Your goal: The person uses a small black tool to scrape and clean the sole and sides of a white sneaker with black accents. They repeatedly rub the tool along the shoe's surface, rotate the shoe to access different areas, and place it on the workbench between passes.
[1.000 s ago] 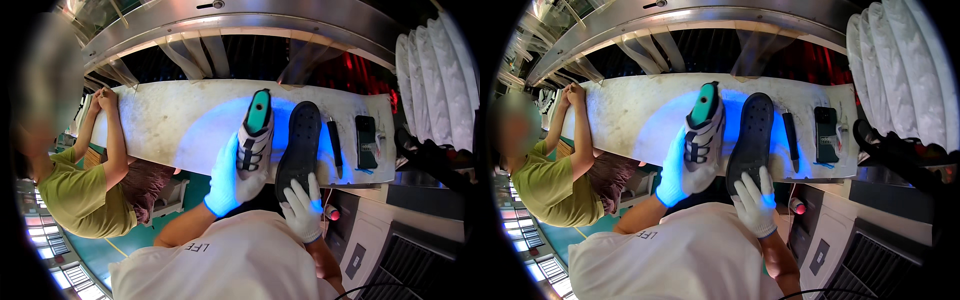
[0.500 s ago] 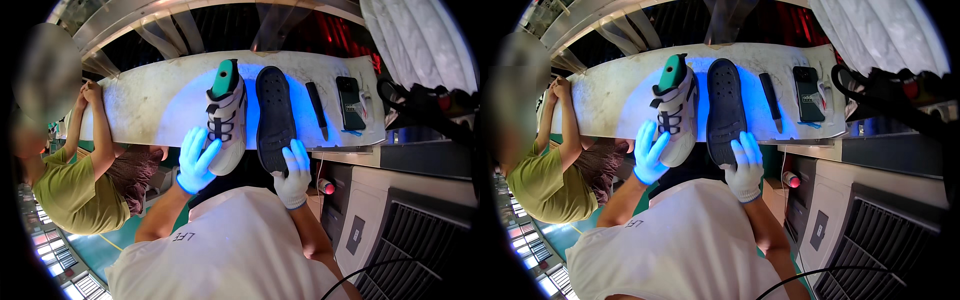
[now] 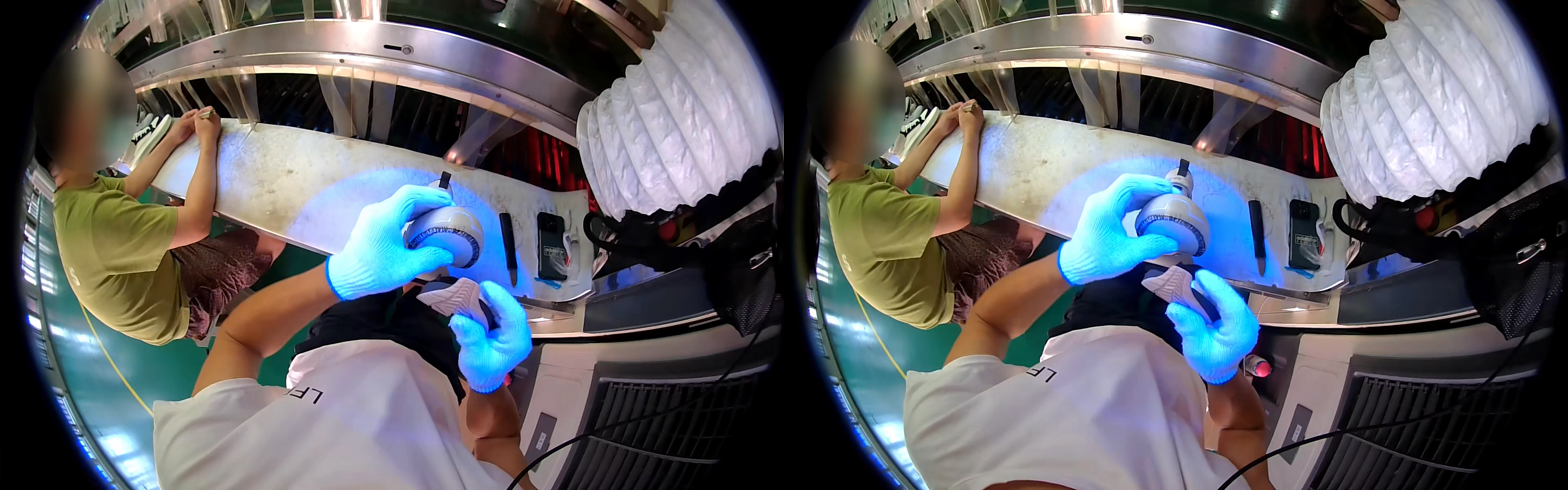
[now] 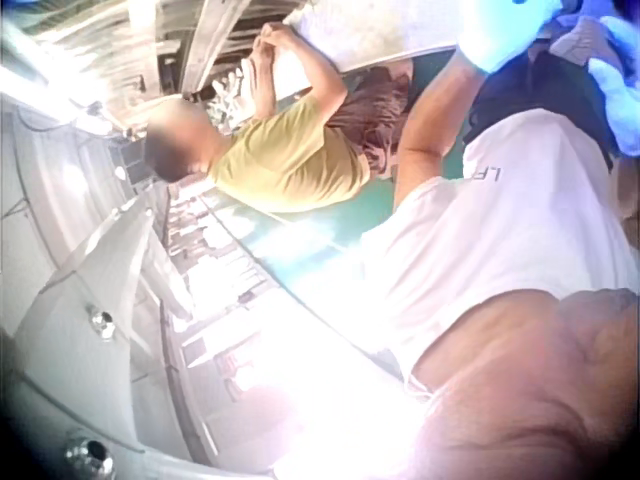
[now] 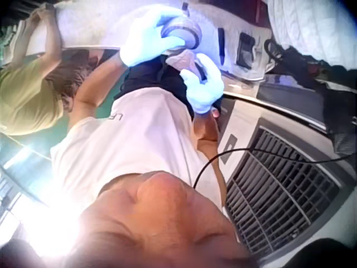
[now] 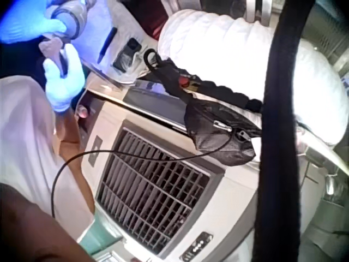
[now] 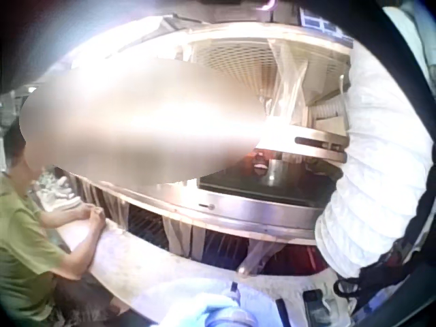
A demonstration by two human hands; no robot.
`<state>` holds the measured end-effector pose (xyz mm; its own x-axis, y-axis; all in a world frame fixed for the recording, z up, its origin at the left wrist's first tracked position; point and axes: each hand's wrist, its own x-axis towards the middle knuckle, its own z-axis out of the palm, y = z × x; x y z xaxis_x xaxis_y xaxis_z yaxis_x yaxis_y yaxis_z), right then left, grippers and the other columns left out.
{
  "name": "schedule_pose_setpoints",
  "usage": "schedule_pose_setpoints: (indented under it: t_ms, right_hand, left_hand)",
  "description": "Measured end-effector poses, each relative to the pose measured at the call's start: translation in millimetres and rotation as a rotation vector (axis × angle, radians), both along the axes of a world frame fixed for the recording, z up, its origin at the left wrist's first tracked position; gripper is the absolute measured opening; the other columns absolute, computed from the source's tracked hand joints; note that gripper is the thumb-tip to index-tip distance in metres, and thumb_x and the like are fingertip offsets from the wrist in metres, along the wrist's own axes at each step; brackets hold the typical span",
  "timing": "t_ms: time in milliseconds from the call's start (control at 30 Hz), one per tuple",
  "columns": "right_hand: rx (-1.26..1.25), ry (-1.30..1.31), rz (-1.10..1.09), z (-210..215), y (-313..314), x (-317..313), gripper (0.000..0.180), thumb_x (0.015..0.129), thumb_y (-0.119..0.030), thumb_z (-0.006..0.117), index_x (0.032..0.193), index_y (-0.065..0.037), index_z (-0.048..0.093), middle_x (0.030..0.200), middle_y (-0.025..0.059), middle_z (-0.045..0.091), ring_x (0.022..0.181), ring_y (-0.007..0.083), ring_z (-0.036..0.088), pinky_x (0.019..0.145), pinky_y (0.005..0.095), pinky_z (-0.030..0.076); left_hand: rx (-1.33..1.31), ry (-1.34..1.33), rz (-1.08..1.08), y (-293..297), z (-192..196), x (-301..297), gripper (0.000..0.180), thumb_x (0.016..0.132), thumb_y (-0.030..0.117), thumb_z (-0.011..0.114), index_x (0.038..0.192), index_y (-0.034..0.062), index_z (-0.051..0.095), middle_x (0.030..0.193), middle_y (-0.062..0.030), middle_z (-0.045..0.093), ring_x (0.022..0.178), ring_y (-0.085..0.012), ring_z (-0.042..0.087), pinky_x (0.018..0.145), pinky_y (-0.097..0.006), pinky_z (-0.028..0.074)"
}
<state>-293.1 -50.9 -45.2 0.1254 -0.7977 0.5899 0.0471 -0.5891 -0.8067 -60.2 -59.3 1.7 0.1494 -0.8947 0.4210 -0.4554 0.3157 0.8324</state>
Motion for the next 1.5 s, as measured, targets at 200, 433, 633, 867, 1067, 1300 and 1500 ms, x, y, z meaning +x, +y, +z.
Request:
schedule_pose_setpoints:
  t_ms: [200,433,633,867,1067,1300,1500]
  right_hand:
    - [0.310,-0.059,0.163,21,-16,2,0.044,0.089,-0.009,0.093,0.127,0.005,0.077,0.116,0.0127,0.079,0.103,0.0197,0.074,0.095,0.0344,0.060]
    - [0.236,-0.084,0.283,8,-28,-1,0.039,0.083,0.002,0.088,0.120,0.004,0.078,0.111,0.0083,0.069,0.100,0.0182,0.067,0.091,0.0324,0.055]
    - [0.181,-0.116,0.297,1,-11,5,0.041,0.080,-0.003,0.095,0.116,0.002,0.078,0.108,0.0088,0.068,0.097,0.0201,0.066,0.088,0.0347,0.055]
    - [0.034,0.011,0.216,0,8,14,0.043,0.076,-0.002,0.099,0.112,-0.003,0.075,0.104,0.0088,0.068,0.091,0.0208,0.064,0.082,0.0345,0.055]
    - [-0.010,0.065,0.173,2,13,15,0.042,0.077,0.003,0.097,0.111,-0.005,0.074,0.100,0.0074,0.067,0.088,0.0200,0.062,0.077,0.0326,0.052]
    - [0.003,0.041,0.118,1,15,17,0.039,0.077,0.006,0.095,0.106,-0.006,0.071,0.095,0.0054,0.063,0.084,0.0197,0.057,0.073,0.0334,0.047]
    - [0.020,0.041,0.110,1,18,19,0.035,0.080,0.005,0.092,0.100,-0.007,0.066,0.094,0.0042,0.055,0.084,0.0173,0.051,0.075,0.0328,0.042]
  left_hand:
    - [-0.360,0.124,-0.040,12,-41,-12,0.038,0.083,0.005,0.096,0.112,0.0075,0.072,0.136,-0.0258,0.075,0.119,-0.0366,0.078,0.100,-0.044,0.063]
    - [-0.461,-0.184,-0.165,32,-42,-1,0.029,0.086,-0.002,0.084,0.112,0.0078,0.075,0.146,-0.0310,0.068,0.121,-0.0507,0.074,0.103,-0.047,0.061]
    - [-0.324,0.164,-0.209,69,-47,-11,0.026,0.090,0.009,0.082,0.111,-0.0023,0.072,0.151,-0.0390,0.062,0.144,-0.0519,0.062,0.122,-0.056,0.046]
    - [-0.309,0.357,-0.092,80,-44,-30,0.039,0.080,0.013,0.101,0.095,0.0014,0.066,0.145,-0.0344,0.069,0.142,-0.0490,0.064,0.121,-0.059,0.046]
    - [-0.297,0.411,-0.080,80,-45,-34,0.036,0.083,0.010,0.099,0.088,0.0013,0.065,0.136,-0.0306,0.073,0.136,-0.0467,0.068,0.114,-0.058,0.051]
    - [-0.286,0.423,-0.078,76,-39,-38,0.036,0.083,0.009,0.099,0.085,0.0017,0.064,0.131,-0.0293,0.075,0.132,-0.0463,0.071,0.110,-0.056,0.055]
    - [-0.257,0.412,-0.087,75,-43,-36,0.037,0.084,0.007,0.098,0.084,0.0027,0.061,0.129,-0.0282,0.077,0.129,-0.0438,0.073,0.110,-0.055,0.056]
